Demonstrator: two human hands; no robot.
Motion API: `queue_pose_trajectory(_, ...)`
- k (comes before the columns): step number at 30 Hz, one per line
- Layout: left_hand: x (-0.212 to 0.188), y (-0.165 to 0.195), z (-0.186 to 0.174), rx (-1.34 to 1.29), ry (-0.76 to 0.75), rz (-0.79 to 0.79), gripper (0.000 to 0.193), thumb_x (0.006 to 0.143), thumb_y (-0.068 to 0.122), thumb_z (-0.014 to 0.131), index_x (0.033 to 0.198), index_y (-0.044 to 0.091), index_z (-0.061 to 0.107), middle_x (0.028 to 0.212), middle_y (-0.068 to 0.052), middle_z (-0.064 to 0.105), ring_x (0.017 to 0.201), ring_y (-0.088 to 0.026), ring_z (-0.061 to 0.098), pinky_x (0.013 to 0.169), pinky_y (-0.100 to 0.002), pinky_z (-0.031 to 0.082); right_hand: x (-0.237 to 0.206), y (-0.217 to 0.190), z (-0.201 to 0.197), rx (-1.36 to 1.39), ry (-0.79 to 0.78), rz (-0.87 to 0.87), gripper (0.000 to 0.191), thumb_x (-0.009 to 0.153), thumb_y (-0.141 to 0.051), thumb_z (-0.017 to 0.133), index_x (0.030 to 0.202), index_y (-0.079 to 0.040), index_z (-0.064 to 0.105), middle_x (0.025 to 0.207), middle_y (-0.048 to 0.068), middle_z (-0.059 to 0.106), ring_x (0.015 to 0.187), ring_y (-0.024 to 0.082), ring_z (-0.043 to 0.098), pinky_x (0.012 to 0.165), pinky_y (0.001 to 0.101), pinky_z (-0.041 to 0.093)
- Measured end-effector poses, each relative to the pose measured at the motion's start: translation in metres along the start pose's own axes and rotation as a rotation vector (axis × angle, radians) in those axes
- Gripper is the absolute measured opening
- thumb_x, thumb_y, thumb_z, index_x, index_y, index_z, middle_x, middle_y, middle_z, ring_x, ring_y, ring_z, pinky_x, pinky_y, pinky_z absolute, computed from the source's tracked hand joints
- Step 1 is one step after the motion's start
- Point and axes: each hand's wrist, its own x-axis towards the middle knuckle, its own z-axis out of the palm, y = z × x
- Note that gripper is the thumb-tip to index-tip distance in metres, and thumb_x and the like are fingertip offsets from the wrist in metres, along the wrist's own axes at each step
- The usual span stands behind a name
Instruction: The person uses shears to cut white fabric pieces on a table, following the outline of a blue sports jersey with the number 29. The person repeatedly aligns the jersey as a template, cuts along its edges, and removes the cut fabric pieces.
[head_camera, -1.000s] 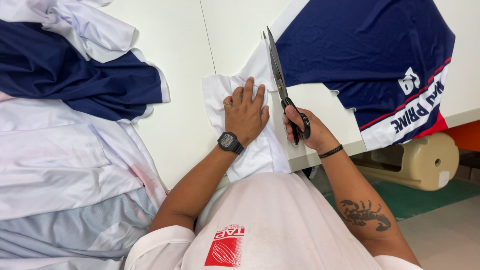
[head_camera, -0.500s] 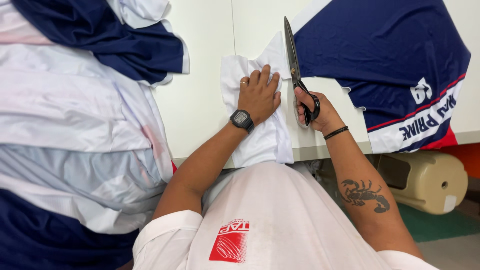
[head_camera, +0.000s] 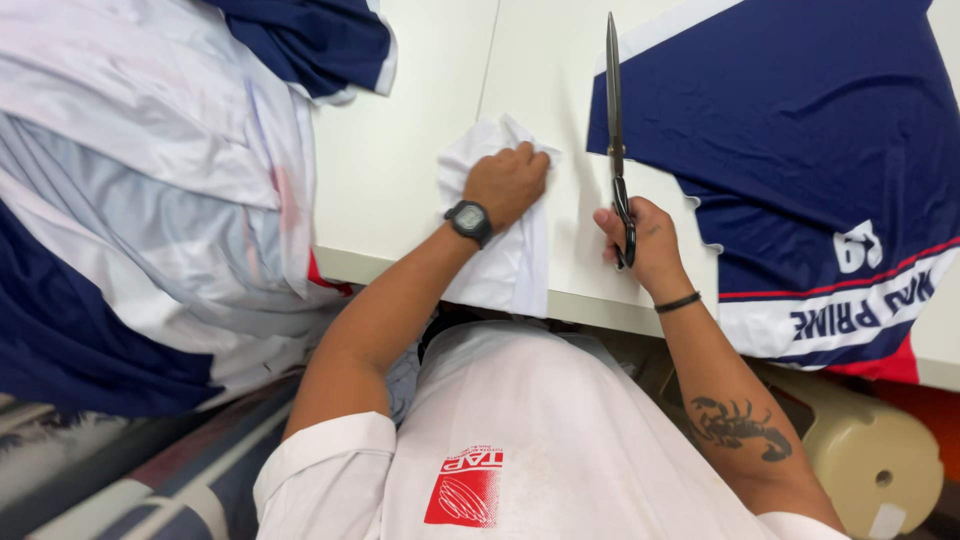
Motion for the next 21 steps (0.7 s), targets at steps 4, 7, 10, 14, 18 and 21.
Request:
queue_pose_trajectory(4,-0.051,0.020,-0.010,0.017,-0.082,-0.132,0.027,0.093,0.038,0.069,0.087,0.013,0.063,0.080,-0.007,0.064,0.066,-0.028,0.065,0.055,-0.041,0.052,-0.016,0.047,-0.085,-0.535,0.241,-0.478,0.046,0.082,-0.037,0.089,0.098,0.000,0.067,0.078,0.013,0.067,0.065,0.026,0.064,0.060,0.0377,0.051)
queue_pose_trajectory(7,-0.144,0.048,-0.049,0.057,-0.317,-0.200,0.035,0.097,0.041,0.064,0.080,0.011,0.061,0.078,-0.009,0.064,0.071,-0.030,0.066,0.062,-0.044,0.052,-0.035,0.096,-0.165,-0.454,0.366,-0.495,0.048,0.084,-0.039,0.088,0.107,-0.003,0.066,0.089,0.009,0.070,0.077,0.027,0.068,0.069,0.0397,0.053)
queue_pose_trajectory(10,-0.234,0.068,-0.101,0.230,-1.066,-0.782,0.031,0.095,0.040,0.054,0.110,0.016,0.068,0.111,-0.010,0.072,0.103,-0.031,0.070,0.086,-0.046,0.056,-0.057,0.144,-0.232,-0.681,0.556,-0.382,0.050,0.085,-0.044,0.092,0.095,-0.003,0.065,0.082,0.013,0.066,0.080,0.035,0.064,0.072,0.0444,0.052)
queue_pose_trajectory(14,-0.220,0.074,-0.128,0.126,-1.336,-0.589,0.053,0.097,0.056,0.044,0.124,0.016,0.066,0.123,-0.009,0.069,0.119,-0.026,0.063,0.109,-0.049,0.039,-0.088,0.193,-0.273,-0.757,0.663,-0.190,0.053,0.085,-0.045,0.091,0.101,-0.003,0.063,0.089,0.015,0.067,0.086,0.039,0.065,0.074,0.0490,0.051)
queue_pose_trajectory(18,-0.057,0.087,-0.081,-0.063,-0.529,-0.305,0.044,0.094,0.043,0.058,0.118,0.008,0.071,0.115,-0.014,0.072,0.106,-0.035,0.066,0.090,-0.046,0.052,-0.099,0.219,-0.262,-0.729,0.698,-0.265,0.066,0.076,-0.044,0.090,0.113,0.002,0.062,0.101,0.021,0.067,0.094,0.044,0.064,0.081,0.0517,0.051)
queue_pose_trajectory(21,0.075,0.089,-0.010,0.075,-0.418,-0.040,0.047,0.097,0.043,0.058,0.133,0.013,0.063,0.140,-0.010,0.057,0.128,-0.032,0.053,0.101,-0.048,0.046,-0.091,0.231,-0.248,-0.684,0.722,-0.379,0.067,0.076,-0.044,0.086,0.117,0.004,0.062,0.106,0.023,0.068,0.102,0.044,0.064,0.089,0.0519,0.051)
